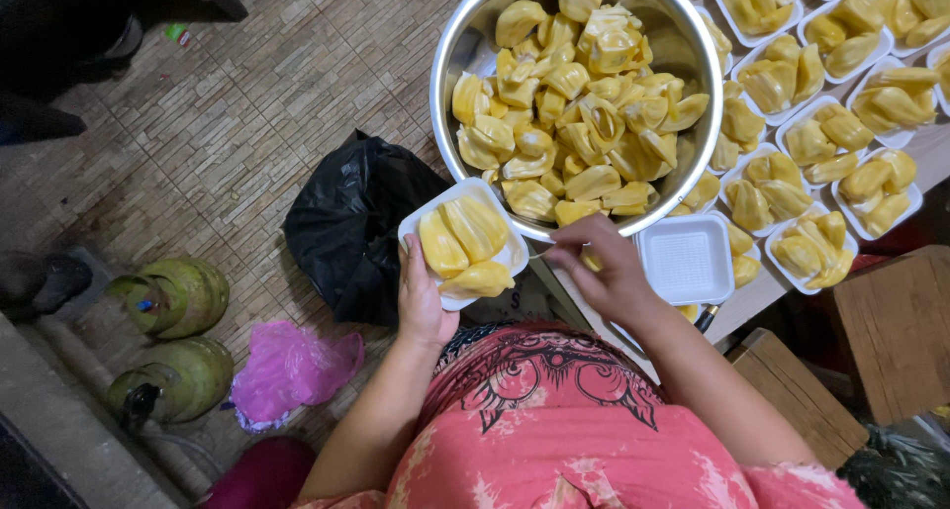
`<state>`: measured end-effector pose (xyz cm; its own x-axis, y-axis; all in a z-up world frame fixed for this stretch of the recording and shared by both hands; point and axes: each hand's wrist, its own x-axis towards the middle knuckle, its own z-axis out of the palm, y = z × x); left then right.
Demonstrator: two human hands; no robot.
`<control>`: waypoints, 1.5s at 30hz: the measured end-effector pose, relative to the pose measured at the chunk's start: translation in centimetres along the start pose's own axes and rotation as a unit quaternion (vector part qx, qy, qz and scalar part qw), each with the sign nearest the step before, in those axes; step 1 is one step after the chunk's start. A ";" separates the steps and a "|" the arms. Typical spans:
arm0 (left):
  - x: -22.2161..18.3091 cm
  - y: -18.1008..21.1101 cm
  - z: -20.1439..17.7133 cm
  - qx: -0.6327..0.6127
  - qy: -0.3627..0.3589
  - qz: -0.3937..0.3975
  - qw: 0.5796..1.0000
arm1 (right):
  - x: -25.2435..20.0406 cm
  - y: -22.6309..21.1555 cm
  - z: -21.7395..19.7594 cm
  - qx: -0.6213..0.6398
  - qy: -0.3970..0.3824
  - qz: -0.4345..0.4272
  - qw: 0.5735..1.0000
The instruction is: The person repeatedly picks yellow jackfruit pods from a large metal bowl and places them into small white styrofoam containers. They arrange the pods inside each container and then set the filled containers on a nearby table among many others.
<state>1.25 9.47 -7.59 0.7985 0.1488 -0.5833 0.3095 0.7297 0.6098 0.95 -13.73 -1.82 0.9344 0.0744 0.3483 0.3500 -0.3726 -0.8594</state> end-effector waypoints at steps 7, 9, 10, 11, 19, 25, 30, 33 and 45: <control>-1.4 1.6 2.2 0.019 -0.018 0.008 1.000 | 2.5 -3.8 1.0 -0.126 -0.176 -0.085 0.973; -1.9 2.8 2.7 0.036 -0.018 0.001 0.999 | 2.4 -3.1 1.3 -0.085 -0.206 -0.062 0.973; -1.8 3.1 2.4 0.034 -0.016 0.002 0.999 | 2.5 -2.9 1.4 -0.085 -0.208 -0.063 0.972; -1.6 3.3 2.1 0.017 0.013 -0.002 1.000 | 2.7 -2.8 1.5 -0.038 -0.183 -0.053 0.981; 1.3 12.0 -3.8 -0.110 0.055 0.110 0.986 | 6.2 -4.8 1.4 0.409 -0.114 0.029 0.905; -0.3 16.4 -7.7 -0.039 -0.079 0.308 0.947 | 7.2 -0.1 13.9 0.187 -0.366 0.136 0.901; -1.3 16.0 -8.4 -0.027 -0.060 0.316 0.947 | 5.0 0.8 15.7 -0.126 -0.308 -0.124 0.935; -1.3 15.4 -7.8 -0.021 -0.016 0.251 0.968 | 5.7 2.6 13.1 -0.133 -0.201 -0.021 0.970; -3.2 10.1 3.2 -0.040 0.006 -0.018 0.999 | 3.8 14.4 -4.9 -0.590 -0.226 -0.096 0.769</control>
<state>3.45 14.21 2.13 0.7811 0.1300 -0.6107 0.2945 0.7857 0.5440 9.19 -23.34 -11.01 0.8936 0.4477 0.0316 0.4303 -0.8746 0.2236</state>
